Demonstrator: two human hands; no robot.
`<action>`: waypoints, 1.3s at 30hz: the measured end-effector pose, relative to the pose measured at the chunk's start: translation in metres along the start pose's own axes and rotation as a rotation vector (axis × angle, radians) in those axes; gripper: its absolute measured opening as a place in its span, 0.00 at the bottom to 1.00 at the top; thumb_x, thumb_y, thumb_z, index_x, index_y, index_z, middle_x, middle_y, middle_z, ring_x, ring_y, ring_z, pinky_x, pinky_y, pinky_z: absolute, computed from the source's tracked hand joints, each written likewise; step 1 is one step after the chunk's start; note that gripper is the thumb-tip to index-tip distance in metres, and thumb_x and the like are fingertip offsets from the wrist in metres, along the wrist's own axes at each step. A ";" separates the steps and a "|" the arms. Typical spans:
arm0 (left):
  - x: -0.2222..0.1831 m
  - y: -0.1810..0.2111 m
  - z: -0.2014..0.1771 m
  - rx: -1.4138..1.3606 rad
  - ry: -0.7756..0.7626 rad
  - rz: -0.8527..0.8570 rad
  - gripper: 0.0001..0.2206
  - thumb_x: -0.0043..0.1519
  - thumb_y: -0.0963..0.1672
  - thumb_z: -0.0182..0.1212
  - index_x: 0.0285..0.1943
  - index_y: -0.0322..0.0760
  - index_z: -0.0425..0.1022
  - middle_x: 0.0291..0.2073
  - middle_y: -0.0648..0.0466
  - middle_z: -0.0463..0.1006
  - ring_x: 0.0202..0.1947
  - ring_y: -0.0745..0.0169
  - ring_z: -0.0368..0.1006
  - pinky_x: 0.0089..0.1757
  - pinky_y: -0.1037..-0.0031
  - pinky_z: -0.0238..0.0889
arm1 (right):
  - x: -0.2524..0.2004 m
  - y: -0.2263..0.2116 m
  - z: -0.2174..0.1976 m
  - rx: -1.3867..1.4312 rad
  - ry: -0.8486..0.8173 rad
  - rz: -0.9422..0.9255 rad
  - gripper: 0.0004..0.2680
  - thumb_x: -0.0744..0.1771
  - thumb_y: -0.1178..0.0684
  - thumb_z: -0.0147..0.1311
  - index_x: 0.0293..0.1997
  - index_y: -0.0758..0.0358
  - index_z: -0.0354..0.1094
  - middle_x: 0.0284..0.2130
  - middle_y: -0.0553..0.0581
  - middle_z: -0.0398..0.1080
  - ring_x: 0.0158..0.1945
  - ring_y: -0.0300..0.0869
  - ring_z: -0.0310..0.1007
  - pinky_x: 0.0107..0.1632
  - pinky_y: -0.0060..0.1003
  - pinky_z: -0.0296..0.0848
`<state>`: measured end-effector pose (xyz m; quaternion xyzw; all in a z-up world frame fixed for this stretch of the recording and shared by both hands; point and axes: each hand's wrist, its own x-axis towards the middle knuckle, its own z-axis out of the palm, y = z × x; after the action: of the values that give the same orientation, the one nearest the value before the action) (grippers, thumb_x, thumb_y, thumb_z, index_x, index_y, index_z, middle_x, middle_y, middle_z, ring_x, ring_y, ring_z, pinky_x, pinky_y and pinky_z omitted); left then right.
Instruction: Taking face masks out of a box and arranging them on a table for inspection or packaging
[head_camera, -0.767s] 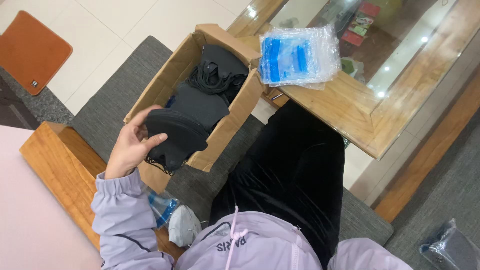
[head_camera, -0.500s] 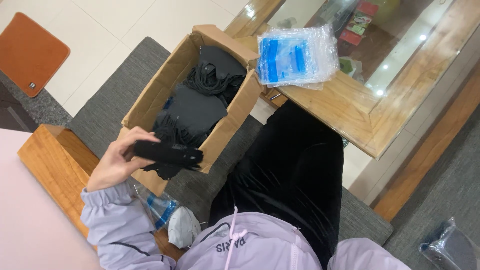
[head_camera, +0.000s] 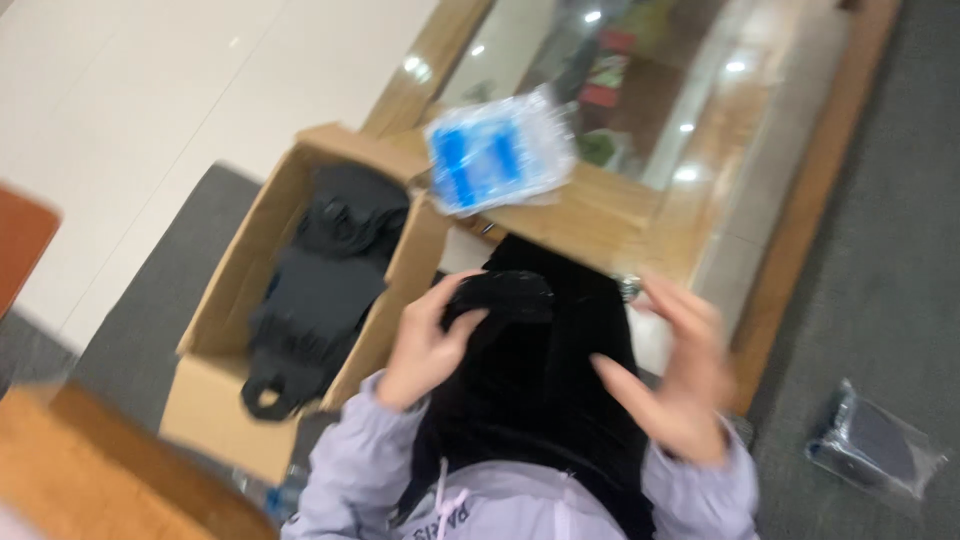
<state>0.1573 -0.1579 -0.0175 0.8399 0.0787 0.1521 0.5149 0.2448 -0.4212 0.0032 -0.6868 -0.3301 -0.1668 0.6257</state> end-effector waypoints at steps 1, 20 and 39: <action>0.019 -0.011 0.027 -0.052 0.002 0.048 0.21 0.58 0.36 0.67 0.62 0.37 0.76 0.50 0.39 0.82 0.54 0.35 0.76 0.54 0.50 0.68 | 0.020 0.008 0.012 -0.078 -0.241 0.229 0.36 0.59 0.57 0.71 0.74 0.63 0.52 0.69 0.71 0.56 0.61 0.67 0.68 0.63 0.64 0.62; 0.146 -0.039 0.185 0.456 -0.253 0.494 0.33 0.62 0.38 0.62 0.78 0.37 0.53 0.54 0.48 0.70 0.66 0.48 0.59 0.67 0.35 0.21 | -0.008 0.233 -0.004 -0.010 -0.054 0.675 0.24 0.62 0.62 0.50 0.68 0.56 0.58 0.57 0.60 0.65 0.65 0.48 0.63 0.70 0.46 0.56; 0.072 -0.106 0.178 -0.315 -0.302 -0.383 0.21 0.63 0.49 0.69 0.59 0.34 0.72 0.42 0.41 0.76 0.46 0.46 0.77 0.47 0.59 0.72 | -0.009 0.187 0.023 0.180 0.237 0.905 0.21 0.68 0.52 0.60 0.68 0.59 0.58 0.53 0.59 0.73 0.52 0.43 0.74 0.53 0.39 0.76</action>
<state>0.2875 -0.2386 -0.1741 0.7325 0.1339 -0.0644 0.6643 0.3583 -0.4009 -0.1466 -0.6809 0.0626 0.0743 0.7259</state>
